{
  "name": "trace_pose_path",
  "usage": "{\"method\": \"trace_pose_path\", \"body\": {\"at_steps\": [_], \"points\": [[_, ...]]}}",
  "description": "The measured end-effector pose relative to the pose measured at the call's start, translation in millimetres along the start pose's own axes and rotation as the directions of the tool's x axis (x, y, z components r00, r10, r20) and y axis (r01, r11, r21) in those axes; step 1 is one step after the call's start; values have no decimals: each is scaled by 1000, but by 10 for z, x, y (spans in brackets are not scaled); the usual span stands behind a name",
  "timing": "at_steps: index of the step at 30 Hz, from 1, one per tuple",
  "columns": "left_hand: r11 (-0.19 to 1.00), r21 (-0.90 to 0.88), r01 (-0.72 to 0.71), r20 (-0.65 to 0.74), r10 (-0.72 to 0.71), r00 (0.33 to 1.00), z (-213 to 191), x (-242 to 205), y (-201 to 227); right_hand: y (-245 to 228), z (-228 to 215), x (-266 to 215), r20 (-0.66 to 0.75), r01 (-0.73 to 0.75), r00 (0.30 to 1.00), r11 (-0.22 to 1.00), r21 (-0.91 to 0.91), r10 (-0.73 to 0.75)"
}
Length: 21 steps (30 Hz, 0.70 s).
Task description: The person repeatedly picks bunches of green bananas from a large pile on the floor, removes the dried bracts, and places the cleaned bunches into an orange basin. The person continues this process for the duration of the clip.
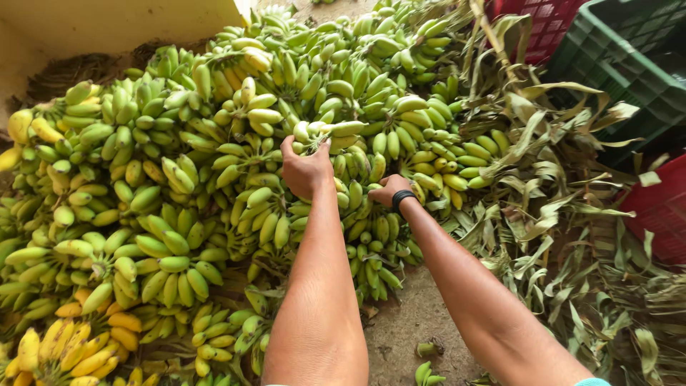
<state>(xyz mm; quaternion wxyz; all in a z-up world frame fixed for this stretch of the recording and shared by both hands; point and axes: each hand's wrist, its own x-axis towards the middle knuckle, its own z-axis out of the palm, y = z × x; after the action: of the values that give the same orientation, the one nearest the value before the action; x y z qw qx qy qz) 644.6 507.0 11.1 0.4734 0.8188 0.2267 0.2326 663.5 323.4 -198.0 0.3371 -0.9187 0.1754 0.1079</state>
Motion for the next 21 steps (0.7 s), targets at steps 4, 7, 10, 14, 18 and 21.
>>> {"method": "trace_pose_path", "body": {"at_steps": [4,7,10,14,18,21], "points": [[996,-39,80,7,-80,997,77,-104,135,-98,-40,-200,-224,90,973,989,121,-61],[989,-69,132,40,-130,991,70,-133,183,-272,-44,-413,-277,90,960,974,206,-30],[984,-111,141,17,-140,990,52,-147,225,-358,-211,-552,-273,56,962,971,232,10],[957,-175,232,42,-228,973,20,-184,300,-343,-543,-705,-320,91,947,972,216,-18],[890,-222,397,138,-375,917,55,-265,345,-414,-821,-909,-376,93,926,963,254,10],[847,-236,476,171,-446,878,156,-347,302,-482,-1116,-1091,-465,177,885,935,306,-15]]}}
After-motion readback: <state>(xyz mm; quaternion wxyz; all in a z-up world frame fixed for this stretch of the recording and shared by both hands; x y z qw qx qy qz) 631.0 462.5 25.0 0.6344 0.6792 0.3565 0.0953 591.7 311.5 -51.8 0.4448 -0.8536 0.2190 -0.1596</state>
